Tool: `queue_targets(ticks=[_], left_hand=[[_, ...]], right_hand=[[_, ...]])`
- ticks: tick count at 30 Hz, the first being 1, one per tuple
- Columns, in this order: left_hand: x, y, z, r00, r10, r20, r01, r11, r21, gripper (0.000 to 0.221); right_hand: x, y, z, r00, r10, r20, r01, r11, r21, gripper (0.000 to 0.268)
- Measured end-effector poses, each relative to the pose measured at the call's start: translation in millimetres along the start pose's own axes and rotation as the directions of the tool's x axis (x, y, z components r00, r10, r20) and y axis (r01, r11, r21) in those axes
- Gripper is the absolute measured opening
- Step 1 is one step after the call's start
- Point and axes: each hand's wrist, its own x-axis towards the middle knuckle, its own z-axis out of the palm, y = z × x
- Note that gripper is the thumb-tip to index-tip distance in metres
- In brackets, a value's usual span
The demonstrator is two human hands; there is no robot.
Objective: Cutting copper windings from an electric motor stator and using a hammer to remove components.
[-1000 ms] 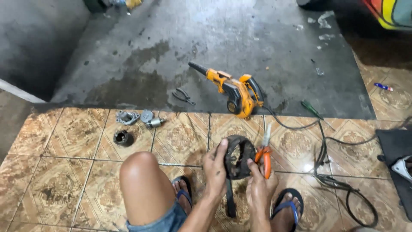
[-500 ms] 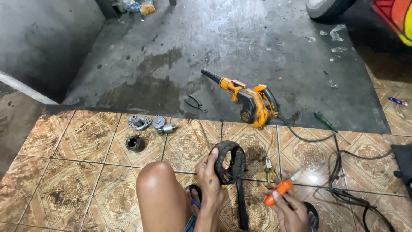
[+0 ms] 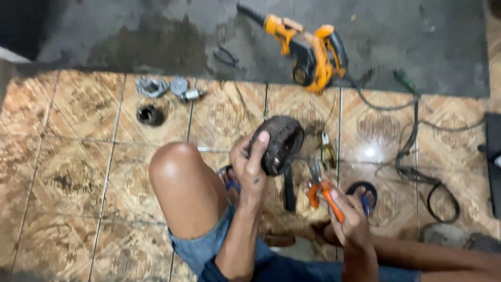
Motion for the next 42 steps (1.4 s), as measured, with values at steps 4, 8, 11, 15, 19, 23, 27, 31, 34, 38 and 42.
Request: queue_targets(ticks=[4, 8, 11, 15, 19, 23, 27, 31, 34, 38, 42], left_hand=[[-3.7, -10.1, -3.9, 1.000, 0.017, 0.004, -0.017, 1.000, 0.001, 0.036], [-2.4, -14.0, -2.5, 0.997, 0.078, -0.009, -0.077, 0.993, 0.091, 0.037], [-3.8, -23.2, -4.9, 0.997, 0.071, 0.025, -0.072, 0.995, 0.063, 0.036], [-3.5, -24.4, -4.0, 0.996, 0.088, 0.012, -0.089, 0.984, 0.157, 0.045], [-3.1, -21.9, -2.4, 0.997, 0.068, 0.048, -0.075, 0.982, 0.172, 0.045], [-3.8, -20.1, -1.5, 0.989, 0.101, 0.108, -0.127, 0.953, 0.275, 0.044], [-6.2, -31.5, -2.6, 0.978, 0.156, 0.140, -0.189, 0.943, 0.272, 0.044], [-7.9, -32.2, -5.6, 0.960, 0.192, 0.206, -0.253, 0.910, 0.329, 0.048], [-8.4, -25.8, -4.5, 0.956, 0.184, 0.228, -0.259, 0.895, 0.364, 0.049], [-9.2, -39.5, -7.5, 0.954, 0.162, 0.254, -0.246, 0.905, 0.347, 0.046], [-7.1, -39.5, -3.6, 0.970, 0.147, 0.191, -0.198, 0.937, 0.286, 0.045]], right_hand=[[-23.1, -26.8, 36.5, 0.999, 0.009, 0.040, -0.004, 0.993, -0.117, 0.019], [-24.7, -34.0, 46.6, 0.998, 0.038, 0.059, -0.033, 0.997, -0.076, 0.035], [-13.8, -9.3, 22.9, 0.992, -0.031, 0.122, 0.046, 0.992, -0.119, 0.032], [-11.8, -7.9, 29.0, 0.992, -0.038, 0.119, 0.046, 0.997, -0.064, 0.044], [-14.3, -19.1, 43.2, 0.965, 0.034, 0.262, -0.079, 0.983, 0.165, 0.031], [-12.0, -18.7, 44.5, 0.951, 0.067, 0.303, -0.135, 0.968, 0.209, 0.040], [-13.5, -17.3, 53.2, 0.944, 0.131, 0.303, -0.233, 0.914, 0.333, 0.031], [-13.0, -5.2, 46.7, 0.966, 0.125, 0.226, -0.183, 0.949, 0.258, 0.040], [-16.8, -7.1, 54.1, 0.994, 0.096, 0.042, -0.101, 0.988, 0.113, 0.039], [-19.4, -3.2, 50.2, 0.999, -0.002, 0.049, 0.007, 0.996, -0.092, 0.039], [-21.7, 3.6, 57.9, 0.997, -0.061, -0.045, 0.058, 0.997, -0.059, 0.036]])
